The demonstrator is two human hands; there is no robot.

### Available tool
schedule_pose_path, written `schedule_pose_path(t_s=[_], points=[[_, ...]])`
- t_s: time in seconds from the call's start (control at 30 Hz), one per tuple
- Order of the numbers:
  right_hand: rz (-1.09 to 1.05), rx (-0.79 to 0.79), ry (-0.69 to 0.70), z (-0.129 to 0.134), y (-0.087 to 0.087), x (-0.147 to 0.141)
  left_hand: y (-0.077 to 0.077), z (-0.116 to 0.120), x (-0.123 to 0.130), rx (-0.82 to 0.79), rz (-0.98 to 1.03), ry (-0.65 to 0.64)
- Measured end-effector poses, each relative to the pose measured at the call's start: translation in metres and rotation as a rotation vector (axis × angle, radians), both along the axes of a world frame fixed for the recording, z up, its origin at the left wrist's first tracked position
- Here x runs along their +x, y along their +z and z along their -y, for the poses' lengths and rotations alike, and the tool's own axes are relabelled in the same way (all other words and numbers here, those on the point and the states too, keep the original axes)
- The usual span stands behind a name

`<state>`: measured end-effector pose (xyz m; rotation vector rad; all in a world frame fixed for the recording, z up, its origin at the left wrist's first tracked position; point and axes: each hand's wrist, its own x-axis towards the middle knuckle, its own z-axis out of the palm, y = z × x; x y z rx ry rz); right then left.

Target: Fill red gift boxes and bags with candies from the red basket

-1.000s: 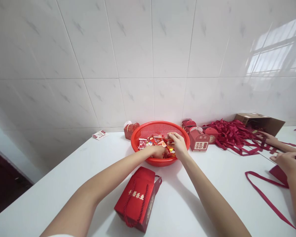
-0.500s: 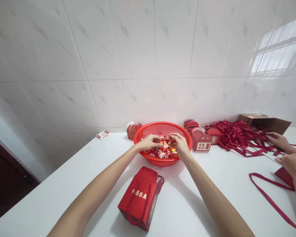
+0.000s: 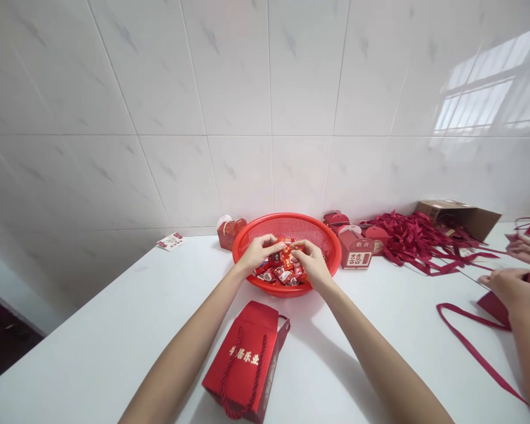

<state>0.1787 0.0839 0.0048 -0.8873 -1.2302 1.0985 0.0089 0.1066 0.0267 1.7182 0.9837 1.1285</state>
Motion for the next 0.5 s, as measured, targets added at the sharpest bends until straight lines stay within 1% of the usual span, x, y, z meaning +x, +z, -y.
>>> schedule_pose_path(t_s=[0.07,0.17,0.33,0.4,0.5], points=[[0.009,-0.032,0.016,-0.001,0.000,0.001,0.000,0.001,-0.001,0.009,0.016,0.021],[0.020,-0.076,0.041,-0.002,0.001,0.002,0.000,0.004,-0.001,0.010,0.028,0.016],[0.094,-0.053,0.148,0.003,0.003,0.001,-0.001,0.012,0.001,0.047,0.013,-0.015],[0.130,-0.051,0.191,0.005,0.004,0.001,-0.002,0.015,0.001,0.055,-0.006,-0.004],[0.140,-0.071,0.217,0.006,0.006,0.002,-0.003,0.017,0.001,0.062,-0.006,0.031]])
